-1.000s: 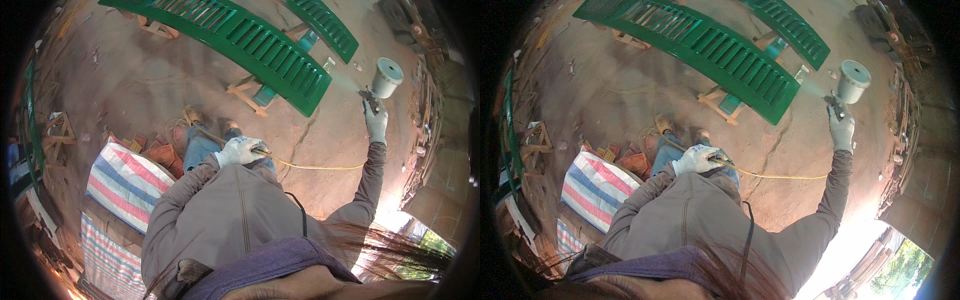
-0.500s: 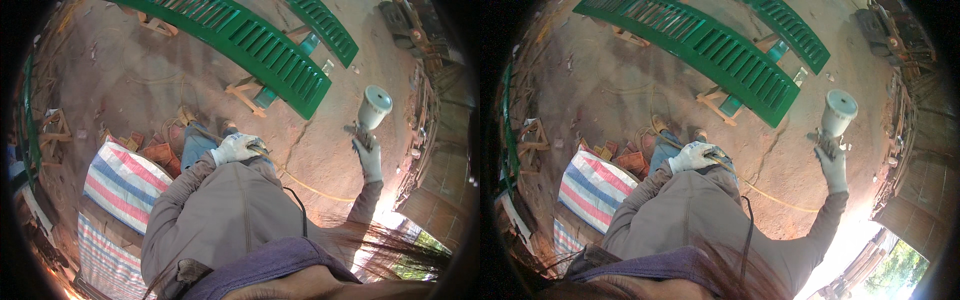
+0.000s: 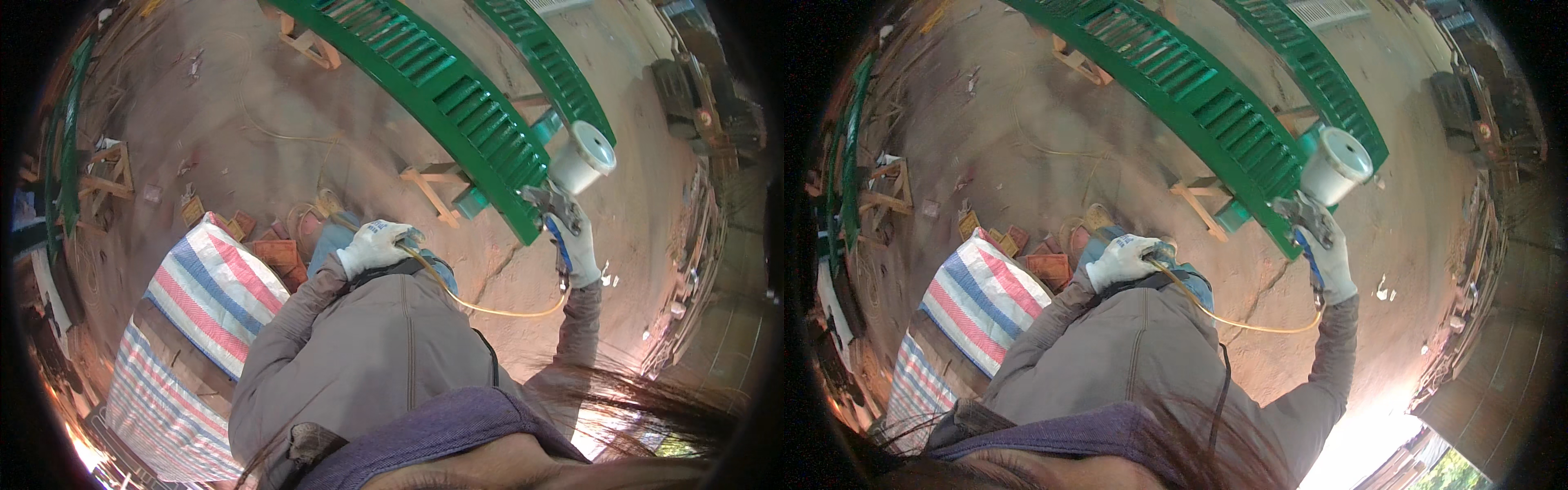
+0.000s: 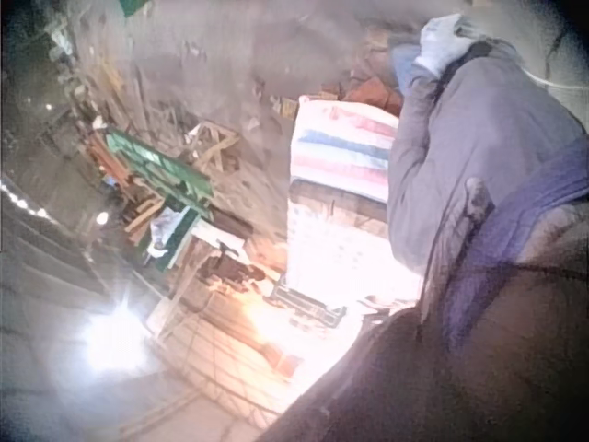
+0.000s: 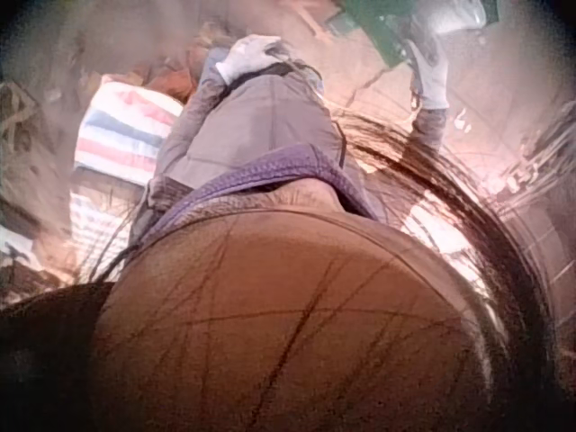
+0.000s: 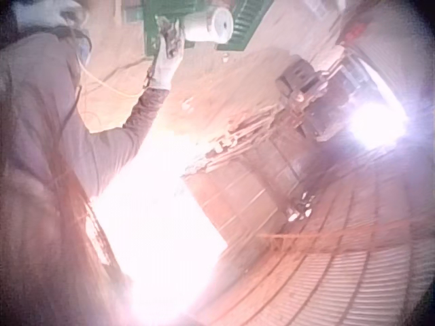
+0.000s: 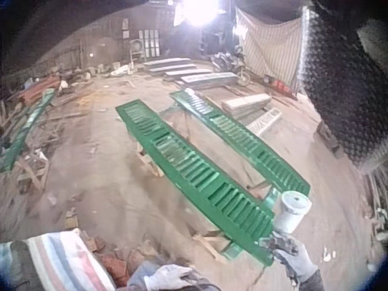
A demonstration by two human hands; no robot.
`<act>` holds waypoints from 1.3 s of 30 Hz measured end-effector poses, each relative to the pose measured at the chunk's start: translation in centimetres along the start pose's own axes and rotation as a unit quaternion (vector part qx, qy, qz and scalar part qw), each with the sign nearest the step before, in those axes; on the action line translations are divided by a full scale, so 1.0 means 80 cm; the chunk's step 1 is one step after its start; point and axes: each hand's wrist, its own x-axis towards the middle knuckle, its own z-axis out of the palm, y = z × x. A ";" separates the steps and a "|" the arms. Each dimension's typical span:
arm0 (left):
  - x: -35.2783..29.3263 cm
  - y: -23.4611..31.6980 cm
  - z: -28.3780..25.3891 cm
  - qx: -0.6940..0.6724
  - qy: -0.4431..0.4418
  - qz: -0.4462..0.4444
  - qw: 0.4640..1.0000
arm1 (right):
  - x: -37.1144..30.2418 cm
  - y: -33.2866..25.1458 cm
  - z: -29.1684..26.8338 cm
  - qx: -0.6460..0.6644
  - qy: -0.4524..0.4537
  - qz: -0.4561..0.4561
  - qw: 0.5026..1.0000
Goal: The person uses a spray gun to apply green paint to two long metal grates resting on wooden supports. The person moves the spray gun back and forth along the length of the grates to ensure even coverage.
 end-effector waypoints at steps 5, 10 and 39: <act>-0.029 -0.018 -0.048 -0.051 0.087 -0.025 0.995 | 0.122 -0.035 0.065 -0.035 -0.032 -0.081 0.996; -0.040 -0.036 -0.069 -0.084 0.099 -0.070 0.989 | 0.212 -0.072 0.077 -0.244 0.072 -0.133 0.958; -0.033 0.021 -0.017 -0.002 0.078 -0.125 0.989 | 0.225 0.019 0.022 -0.045 0.205 -0.210 0.955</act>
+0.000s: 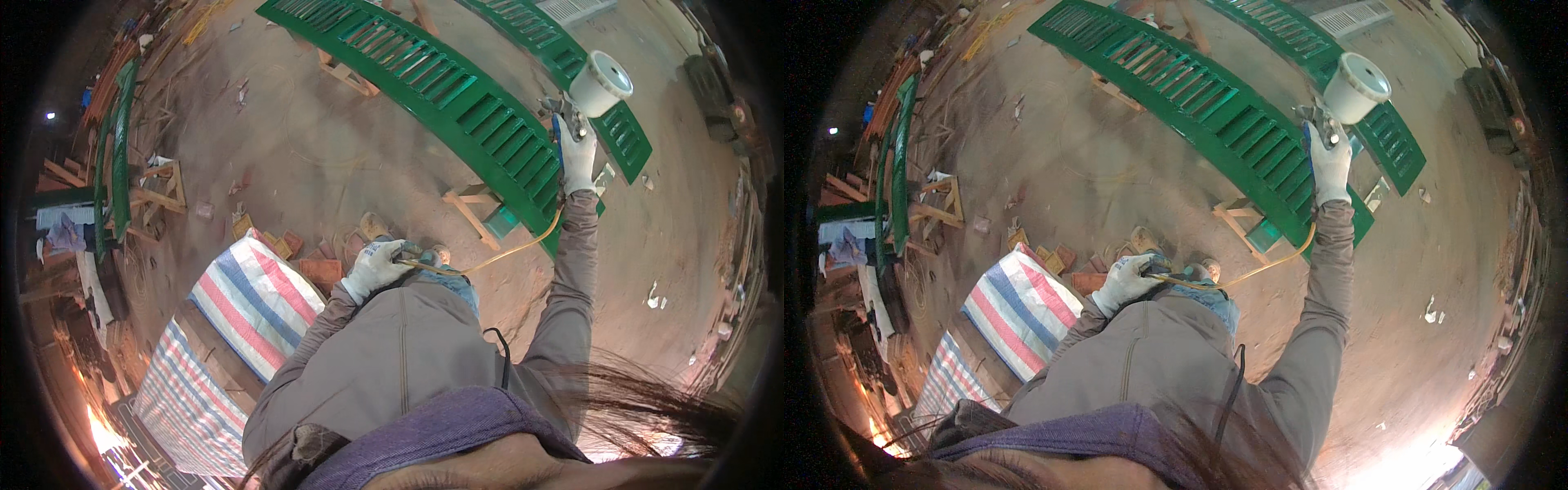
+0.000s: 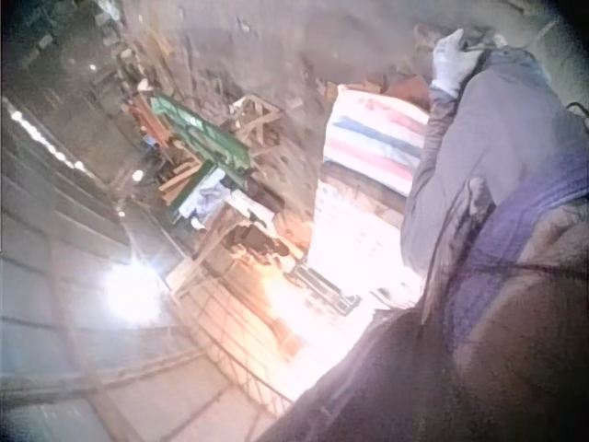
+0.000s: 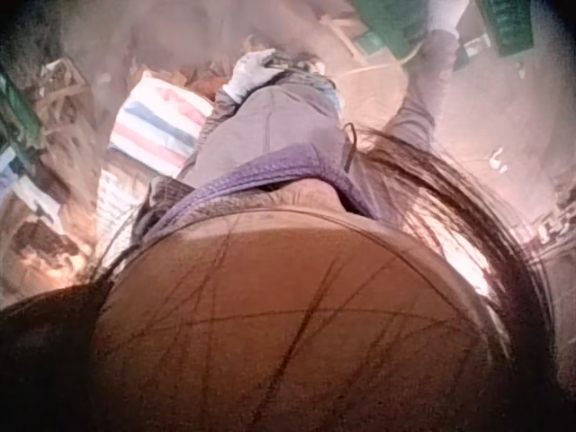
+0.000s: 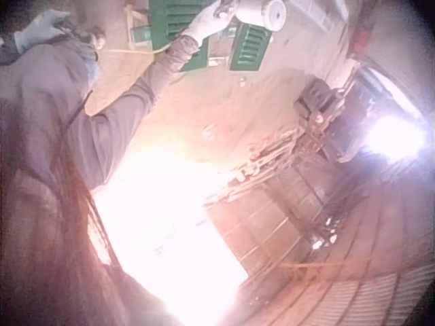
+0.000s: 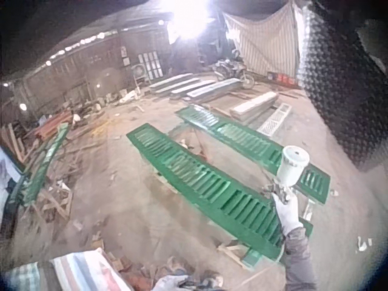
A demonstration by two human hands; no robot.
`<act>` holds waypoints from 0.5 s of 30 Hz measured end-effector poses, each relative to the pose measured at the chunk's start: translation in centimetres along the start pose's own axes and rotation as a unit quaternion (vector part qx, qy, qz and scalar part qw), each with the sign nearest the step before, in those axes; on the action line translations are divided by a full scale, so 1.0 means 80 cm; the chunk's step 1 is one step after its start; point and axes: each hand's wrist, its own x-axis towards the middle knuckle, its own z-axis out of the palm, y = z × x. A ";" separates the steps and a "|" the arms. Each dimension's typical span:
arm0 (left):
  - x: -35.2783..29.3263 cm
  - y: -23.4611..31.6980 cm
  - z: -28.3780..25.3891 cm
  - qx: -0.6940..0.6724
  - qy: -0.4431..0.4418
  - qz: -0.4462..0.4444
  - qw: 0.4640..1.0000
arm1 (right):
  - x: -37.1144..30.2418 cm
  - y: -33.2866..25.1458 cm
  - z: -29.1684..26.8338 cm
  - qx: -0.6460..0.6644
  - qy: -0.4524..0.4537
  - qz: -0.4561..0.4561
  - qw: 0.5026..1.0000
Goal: The person uses a spray gun to apply green paint to two long metal grates resting on wooden supports. The person moves the spray gun back and forth along the length of the grates to ensure even coverage.
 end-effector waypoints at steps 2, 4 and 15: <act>-0.002 0.002 0.004 -0.036 -0.003 -0.006 0.999 | 0.019 0.011 0.005 -0.064 -0.010 -0.033 0.997; -0.004 -0.004 0.010 -0.070 -0.005 -0.032 0.997 | 0.033 0.017 0.020 -0.168 -0.016 -0.078 0.983; 0.007 -0.008 -0.034 -0.105 0.008 -0.013 0.994 | 0.047 -0.094 0.061 -0.048 -0.196 0.136 0.970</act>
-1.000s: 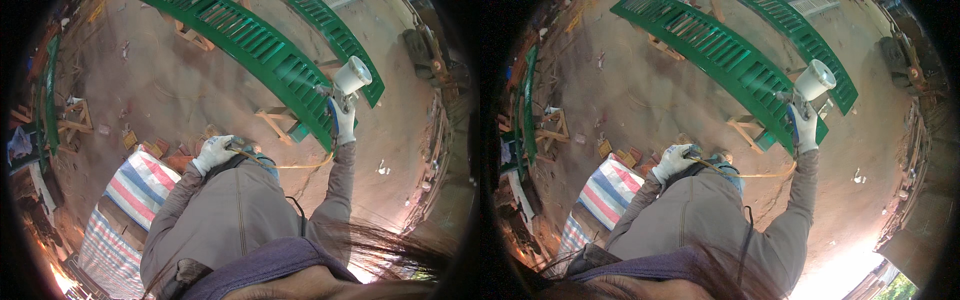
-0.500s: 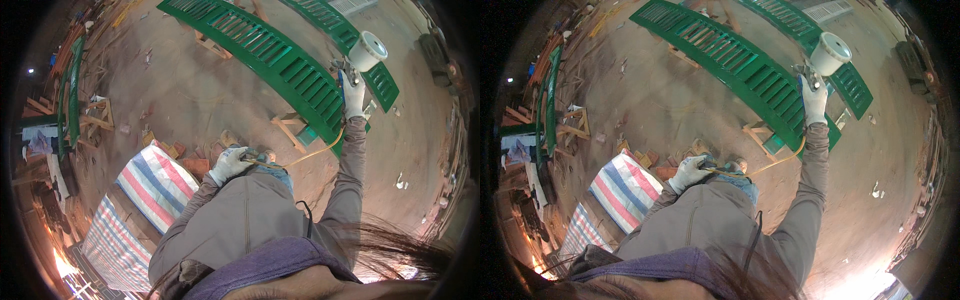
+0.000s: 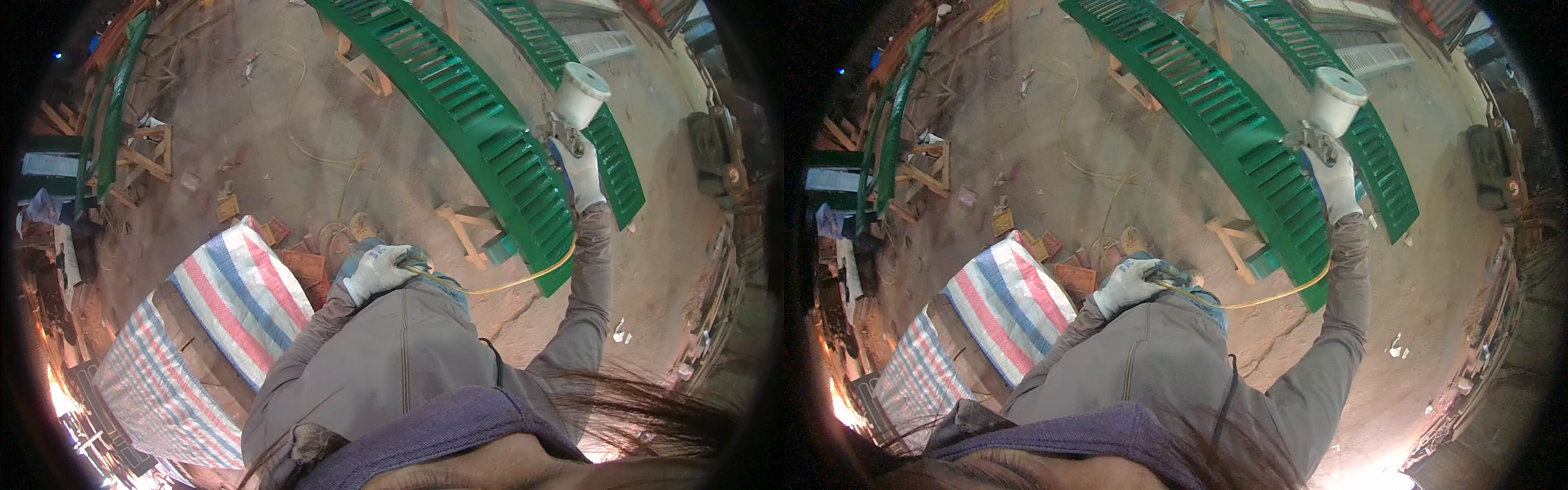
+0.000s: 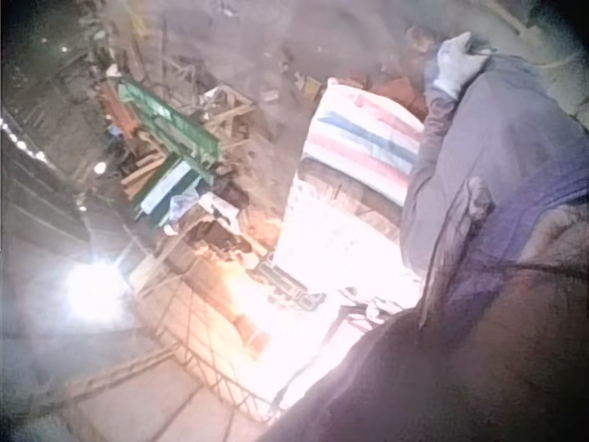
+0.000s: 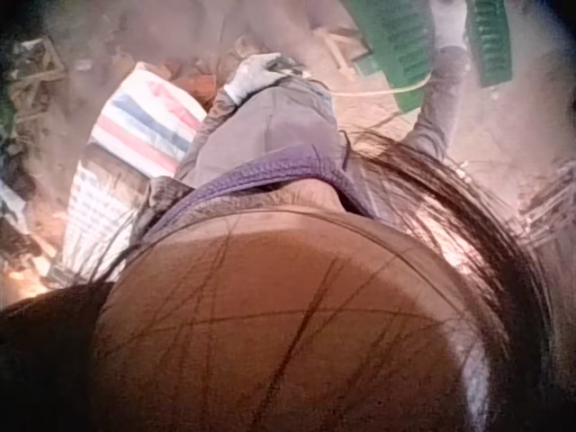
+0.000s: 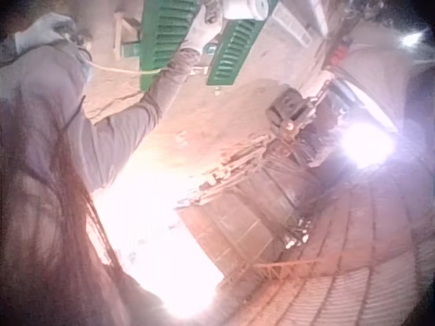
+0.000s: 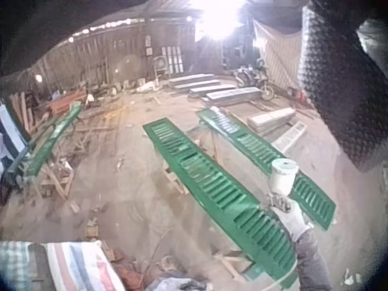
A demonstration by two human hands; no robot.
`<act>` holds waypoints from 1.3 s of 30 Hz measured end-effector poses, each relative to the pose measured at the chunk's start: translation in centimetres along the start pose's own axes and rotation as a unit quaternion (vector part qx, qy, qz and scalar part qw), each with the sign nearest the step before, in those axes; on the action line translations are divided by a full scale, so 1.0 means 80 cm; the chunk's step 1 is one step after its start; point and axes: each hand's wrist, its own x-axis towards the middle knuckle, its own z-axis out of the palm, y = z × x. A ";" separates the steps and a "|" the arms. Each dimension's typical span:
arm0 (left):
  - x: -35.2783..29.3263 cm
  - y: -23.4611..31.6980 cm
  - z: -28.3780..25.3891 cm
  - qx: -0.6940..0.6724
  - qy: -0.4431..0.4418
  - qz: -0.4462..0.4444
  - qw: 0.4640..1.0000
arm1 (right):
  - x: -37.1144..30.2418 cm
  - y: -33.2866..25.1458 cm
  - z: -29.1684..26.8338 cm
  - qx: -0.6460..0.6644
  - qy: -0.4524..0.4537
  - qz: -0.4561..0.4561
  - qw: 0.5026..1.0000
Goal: The person uses a spray gun to apply green paint to two long metal grates resting on wooden supports. The person moves the spray gun back and forth along the length of the grates to ensure even coverage.
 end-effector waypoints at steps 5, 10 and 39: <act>0.011 -0.005 -0.025 0.060 0.024 0.007 0.998 | 0.052 0.029 0.009 -0.071 0.151 -0.133 0.977; 0.023 -0.019 -0.049 0.047 0.005 0.031 0.998 | 0.048 0.033 0.022 -0.064 0.100 -0.147 0.982; 0.052 -0.105 -0.206 0.045 -0.015 0.092 0.995 | 0.041 -0.111 0.158 0.052 -0.061 -0.038 0.996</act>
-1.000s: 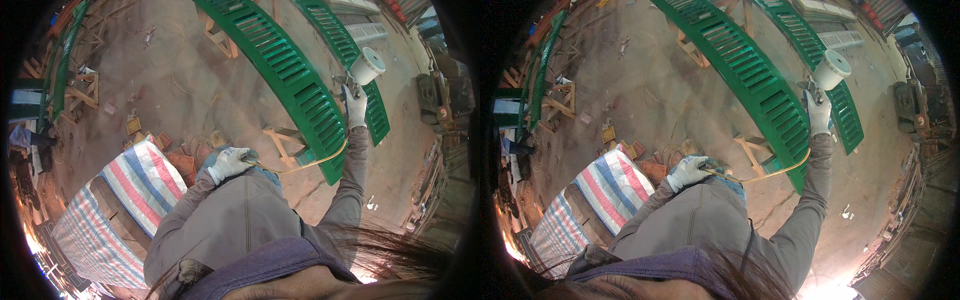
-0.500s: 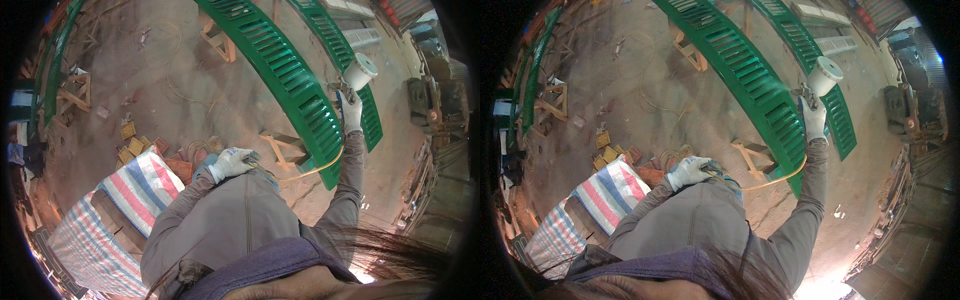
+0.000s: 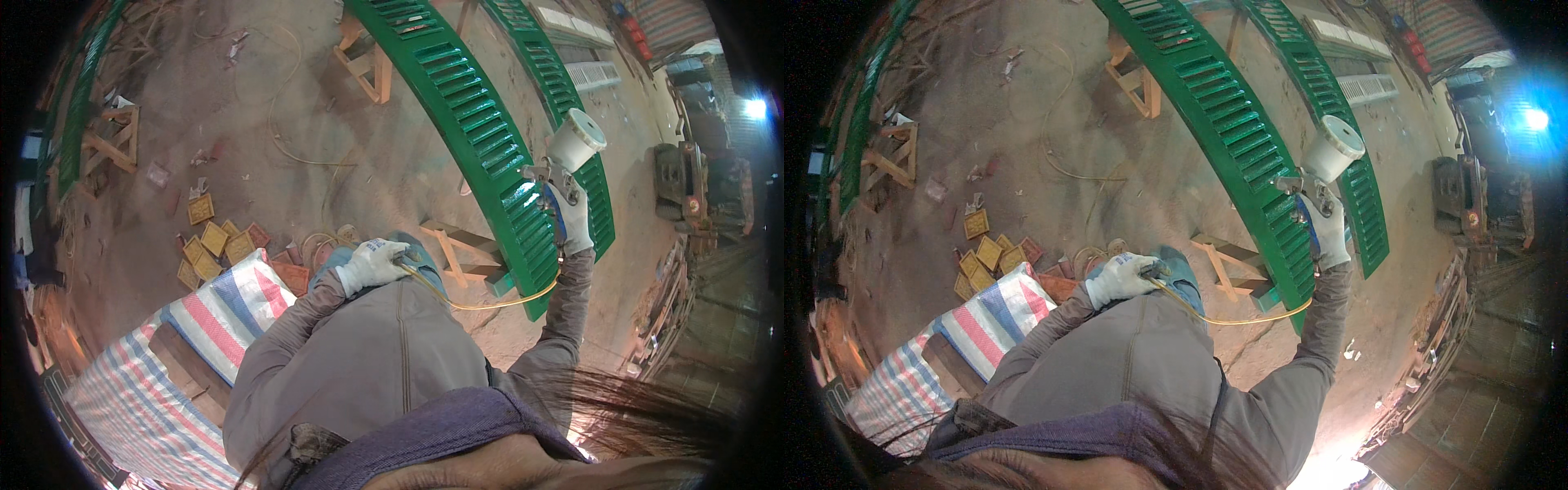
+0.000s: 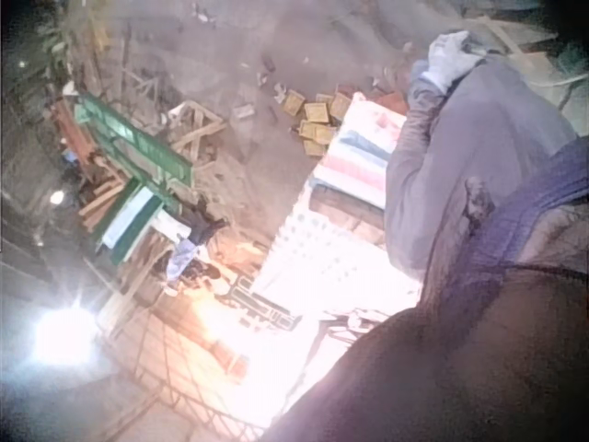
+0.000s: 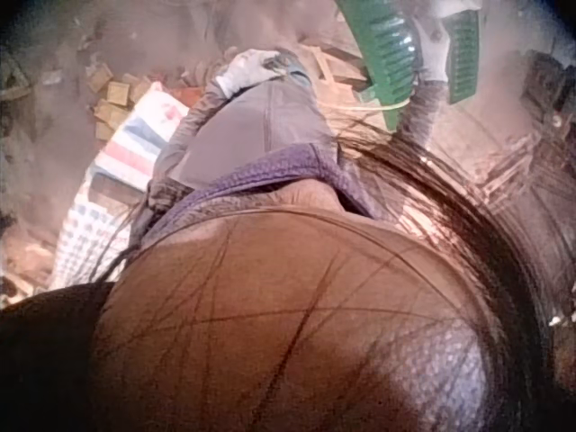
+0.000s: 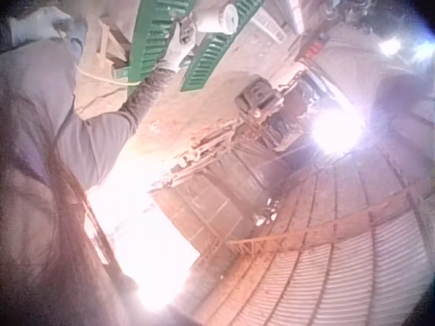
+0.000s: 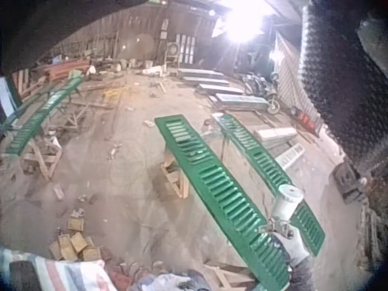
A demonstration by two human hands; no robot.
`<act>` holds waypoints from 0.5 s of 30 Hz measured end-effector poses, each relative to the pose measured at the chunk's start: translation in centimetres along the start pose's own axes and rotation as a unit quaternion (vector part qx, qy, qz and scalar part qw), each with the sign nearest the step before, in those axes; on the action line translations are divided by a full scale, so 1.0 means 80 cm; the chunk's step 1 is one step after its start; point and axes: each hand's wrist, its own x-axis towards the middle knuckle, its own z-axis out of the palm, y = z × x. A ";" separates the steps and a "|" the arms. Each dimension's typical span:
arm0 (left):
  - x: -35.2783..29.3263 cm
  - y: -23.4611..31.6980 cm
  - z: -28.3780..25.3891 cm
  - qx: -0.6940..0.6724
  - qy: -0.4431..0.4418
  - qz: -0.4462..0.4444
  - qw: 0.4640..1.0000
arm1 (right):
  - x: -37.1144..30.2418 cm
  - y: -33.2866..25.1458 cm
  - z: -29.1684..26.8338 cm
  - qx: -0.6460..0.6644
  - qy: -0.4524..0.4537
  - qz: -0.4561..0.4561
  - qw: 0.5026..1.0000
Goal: The person uses a spray gun to apply green paint to two long metal grates resting on wooden supports. The person moves the spray gun back and forth along the length of the grates to ensure even coverage.
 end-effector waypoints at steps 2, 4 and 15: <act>0.004 -0.003 -0.003 -0.019 -0.017 0.004 1.000 | 0.009 -0.010 0.010 0.006 0.004 0.015 1.000; 0.007 -0.005 -0.009 0.001 -0.044 -0.018 0.999 | 0.036 0.008 0.008 -0.085 0.091 -0.013 0.992; 0.034 -0.033 -0.031 0.017 0.049 0.023 0.998 | 0.073 0.018 0.003 -0.091 0.126 0.029 0.987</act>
